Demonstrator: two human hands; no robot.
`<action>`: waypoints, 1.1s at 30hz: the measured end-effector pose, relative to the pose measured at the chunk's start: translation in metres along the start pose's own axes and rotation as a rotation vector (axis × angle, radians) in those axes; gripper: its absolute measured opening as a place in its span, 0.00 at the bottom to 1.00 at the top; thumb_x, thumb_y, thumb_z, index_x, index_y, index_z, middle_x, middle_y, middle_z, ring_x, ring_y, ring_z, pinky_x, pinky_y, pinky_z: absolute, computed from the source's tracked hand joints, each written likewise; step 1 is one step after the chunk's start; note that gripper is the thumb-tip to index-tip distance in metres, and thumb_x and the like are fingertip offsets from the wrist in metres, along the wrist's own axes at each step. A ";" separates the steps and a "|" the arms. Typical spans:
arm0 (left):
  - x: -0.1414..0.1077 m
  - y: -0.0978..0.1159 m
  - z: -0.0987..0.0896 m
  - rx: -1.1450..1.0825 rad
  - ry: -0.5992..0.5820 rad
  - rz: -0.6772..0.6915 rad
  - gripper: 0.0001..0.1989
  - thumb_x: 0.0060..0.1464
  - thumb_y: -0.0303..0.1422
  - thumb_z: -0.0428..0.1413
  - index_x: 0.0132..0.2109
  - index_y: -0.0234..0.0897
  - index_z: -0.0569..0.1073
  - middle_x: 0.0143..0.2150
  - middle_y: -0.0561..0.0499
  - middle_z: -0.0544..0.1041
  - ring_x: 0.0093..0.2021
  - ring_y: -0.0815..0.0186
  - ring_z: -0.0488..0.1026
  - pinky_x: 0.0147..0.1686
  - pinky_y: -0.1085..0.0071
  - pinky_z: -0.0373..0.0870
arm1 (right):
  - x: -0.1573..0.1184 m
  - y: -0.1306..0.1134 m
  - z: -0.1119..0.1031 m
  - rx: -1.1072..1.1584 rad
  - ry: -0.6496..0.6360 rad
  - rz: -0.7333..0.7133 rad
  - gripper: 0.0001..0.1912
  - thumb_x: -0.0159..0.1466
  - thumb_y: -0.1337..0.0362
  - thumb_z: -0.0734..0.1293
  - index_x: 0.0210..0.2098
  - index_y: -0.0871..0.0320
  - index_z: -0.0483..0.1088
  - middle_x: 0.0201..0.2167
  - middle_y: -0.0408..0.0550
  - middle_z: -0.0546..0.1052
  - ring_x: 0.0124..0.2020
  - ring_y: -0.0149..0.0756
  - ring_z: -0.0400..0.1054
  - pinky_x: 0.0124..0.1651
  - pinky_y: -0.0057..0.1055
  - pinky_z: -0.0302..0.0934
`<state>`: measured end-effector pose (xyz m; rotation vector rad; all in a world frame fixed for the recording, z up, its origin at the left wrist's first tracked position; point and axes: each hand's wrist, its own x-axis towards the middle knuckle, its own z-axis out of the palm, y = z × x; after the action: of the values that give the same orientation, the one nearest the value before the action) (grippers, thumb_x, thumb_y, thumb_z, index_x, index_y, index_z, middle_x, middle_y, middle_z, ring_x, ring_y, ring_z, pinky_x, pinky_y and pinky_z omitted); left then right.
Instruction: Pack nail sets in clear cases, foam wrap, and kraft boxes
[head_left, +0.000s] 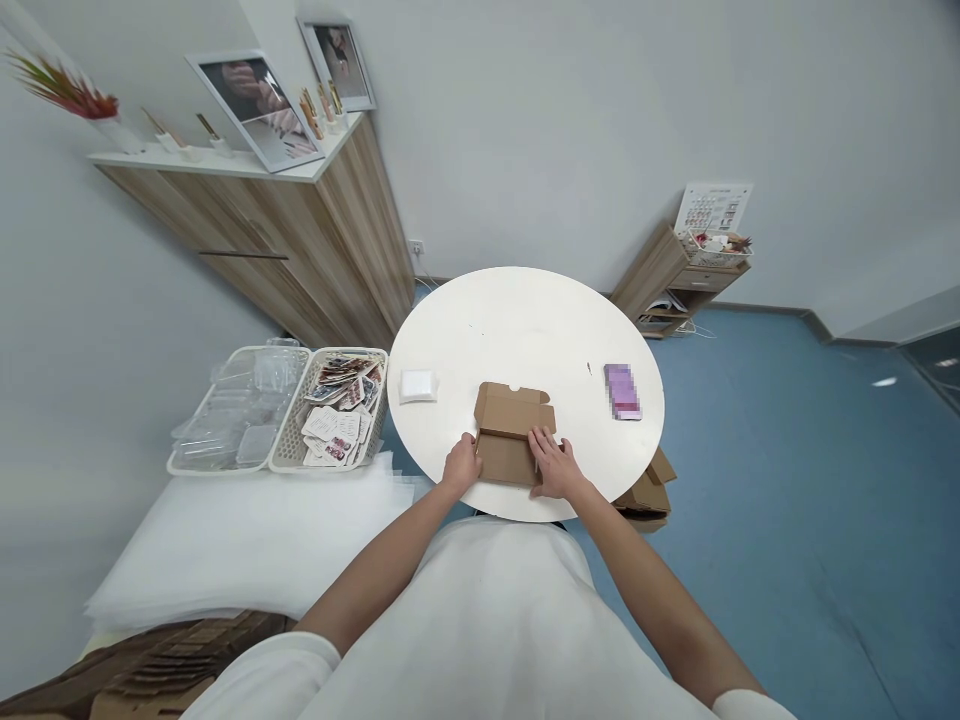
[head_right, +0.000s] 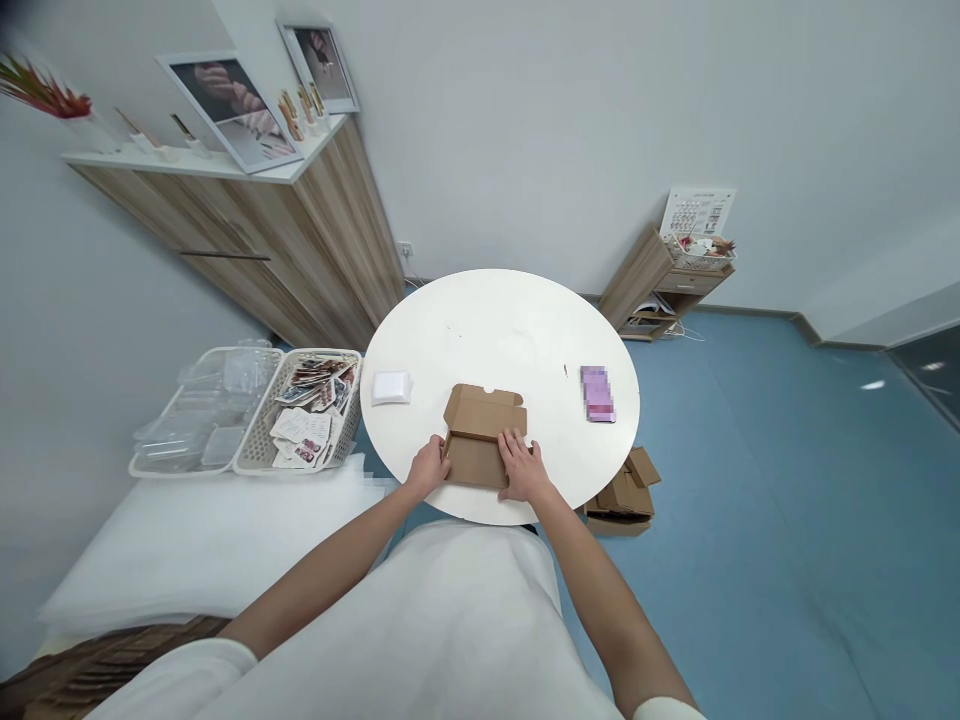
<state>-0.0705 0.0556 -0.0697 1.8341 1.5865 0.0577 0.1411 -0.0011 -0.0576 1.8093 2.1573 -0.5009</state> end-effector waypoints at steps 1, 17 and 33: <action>-0.002 -0.002 -0.001 -0.025 0.014 0.040 0.19 0.50 0.30 0.47 0.50 0.35 0.56 0.39 0.45 0.70 0.39 0.61 0.69 0.36 0.67 0.62 | 0.000 0.000 0.000 -0.004 0.005 -0.001 0.62 0.40 0.48 0.69 0.61 0.59 0.27 0.63 0.56 0.36 0.63 0.48 0.24 0.57 0.51 0.32; 0.000 -0.002 -0.014 -0.091 -0.139 0.243 0.56 0.27 0.42 0.64 0.61 0.43 0.43 0.49 0.44 0.60 0.49 0.53 0.63 0.46 0.62 0.62 | -0.025 0.025 0.027 0.731 0.230 0.367 0.49 0.53 0.43 0.57 0.61 0.57 0.25 0.63 0.58 0.38 0.62 0.47 0.40 0.53 0.47 0.48; -0.001 0.007 0.001 -0.074 -0.118 0.219 0.58 0.27 0.44 0.64 0.62 0.43 0.40 0.50 0.43 0.59 0.48 0.55 0.64 0.43 0.64 0.63 | -0.012 0.006 0.010 0.891 0.244 0.525 0.22 0.55 0.55 0.59 0.46 0.58 0.60 0.35 0.48 0.73 0.35 0.38 0.67 0.36 0.32 0.59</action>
<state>-0.0643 0.0545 -0.0663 1.9106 1.2824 0.1042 0.1491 -0.0155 -0.0622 2.8923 1.5408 -1.2862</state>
